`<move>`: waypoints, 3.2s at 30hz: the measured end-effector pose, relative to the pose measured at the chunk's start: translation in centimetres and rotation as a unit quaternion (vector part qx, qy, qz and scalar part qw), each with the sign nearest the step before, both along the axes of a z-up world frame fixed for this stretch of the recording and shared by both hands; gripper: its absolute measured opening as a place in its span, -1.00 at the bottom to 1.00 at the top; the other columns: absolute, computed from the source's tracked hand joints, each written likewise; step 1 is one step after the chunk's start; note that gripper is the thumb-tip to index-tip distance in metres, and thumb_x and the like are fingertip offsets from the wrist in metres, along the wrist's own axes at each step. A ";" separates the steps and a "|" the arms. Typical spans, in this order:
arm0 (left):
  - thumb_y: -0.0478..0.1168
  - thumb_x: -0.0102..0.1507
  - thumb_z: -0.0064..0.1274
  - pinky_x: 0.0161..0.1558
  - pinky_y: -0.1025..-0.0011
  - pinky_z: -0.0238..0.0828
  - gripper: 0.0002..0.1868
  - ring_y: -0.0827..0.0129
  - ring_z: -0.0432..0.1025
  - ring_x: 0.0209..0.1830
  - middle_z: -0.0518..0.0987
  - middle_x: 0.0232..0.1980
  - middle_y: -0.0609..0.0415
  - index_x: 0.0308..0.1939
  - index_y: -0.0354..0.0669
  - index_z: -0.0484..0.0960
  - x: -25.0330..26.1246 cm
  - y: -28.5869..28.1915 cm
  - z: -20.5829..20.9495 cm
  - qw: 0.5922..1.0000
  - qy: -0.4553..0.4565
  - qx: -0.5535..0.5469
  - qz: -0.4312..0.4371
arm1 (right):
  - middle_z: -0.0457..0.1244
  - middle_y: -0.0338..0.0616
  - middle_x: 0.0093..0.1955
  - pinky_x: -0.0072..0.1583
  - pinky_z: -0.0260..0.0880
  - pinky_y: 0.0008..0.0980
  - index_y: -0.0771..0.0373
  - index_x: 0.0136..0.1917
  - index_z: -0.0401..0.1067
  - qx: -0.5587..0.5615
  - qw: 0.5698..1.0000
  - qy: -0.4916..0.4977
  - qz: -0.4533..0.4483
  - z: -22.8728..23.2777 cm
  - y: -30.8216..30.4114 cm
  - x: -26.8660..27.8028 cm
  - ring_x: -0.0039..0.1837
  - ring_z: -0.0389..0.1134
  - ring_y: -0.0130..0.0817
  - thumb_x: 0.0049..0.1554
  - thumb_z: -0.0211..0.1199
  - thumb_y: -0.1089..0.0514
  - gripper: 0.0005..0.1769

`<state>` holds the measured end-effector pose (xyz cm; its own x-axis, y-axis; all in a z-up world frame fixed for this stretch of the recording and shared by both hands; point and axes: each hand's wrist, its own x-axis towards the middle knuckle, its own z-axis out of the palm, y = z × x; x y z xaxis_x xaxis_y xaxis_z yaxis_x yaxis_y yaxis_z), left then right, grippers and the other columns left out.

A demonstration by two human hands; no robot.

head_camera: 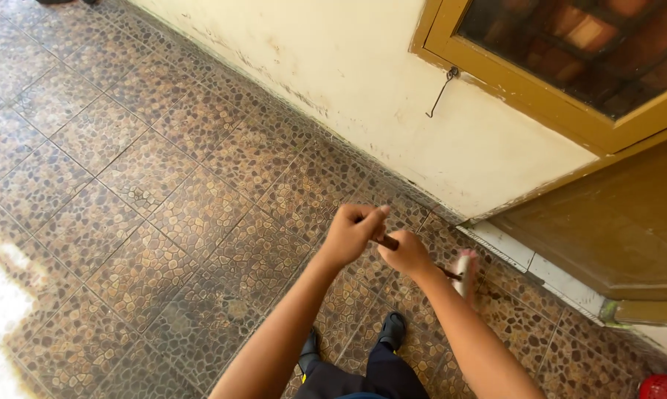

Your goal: Sweeping the floor with a broom.

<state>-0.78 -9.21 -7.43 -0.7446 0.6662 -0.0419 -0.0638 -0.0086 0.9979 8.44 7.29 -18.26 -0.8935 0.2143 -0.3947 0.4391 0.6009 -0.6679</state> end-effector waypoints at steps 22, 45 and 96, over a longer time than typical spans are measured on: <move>0.08 0.36 -0.04 -0.60 0.22 0.08 -0.42 0.31 0.13 -0.78 0.31 -0.74 0.02 -0.59 -0.30 0.58 -3.1 -11.2 11.8 0.952 0.240 -0.153 -0.115 | -0.03 -0.33 -0.46 -0.32 -0.01 -0.40 0.19 -0.38 0.22 -0.391 0.900 0.193 0.002 3.7 -22.2 -11.5 -0.39 -0.05 -0.51 0.31 0.13 0.10 -0.57; -0.10 0.45 -0.03 -0.50 0.44 0.13 -0.48 0.50 0.18 -0.65 0.43 -0.61 0.19 -0.62 -0.15 0.47 0.8 6.1 -3.4 0.990 -0.006 0.025 -0.139 | 0.14 -0.27 -0.59 -0.44 0.03 -0.25 0.14 -0.54 0.26 -0.060 0.998 0.015 0.014 -3.3 6.6 2.2 -0.56 0.06 -0.38 0.05 0.12 0.07 -0.64; -0.18 0.43 -0.04 -0.47 0.46 0.13 -0.52 0.57 0.20 -0.57 0.37 -0.60 0.20 -0.61 -0.22 0.40 11.9 30.0 9.4 0.970 -0.051 0.119 -0.207 | 0.16 -0.22 -0.40 -0.25 0.16 -0.33 0.24 -0.30 0.25 -0.150 0.943 0.276 -0.112 7.0 23.7 11.6 -0.26 0.20 -0.49 0.08 0.14 0.29 -0.86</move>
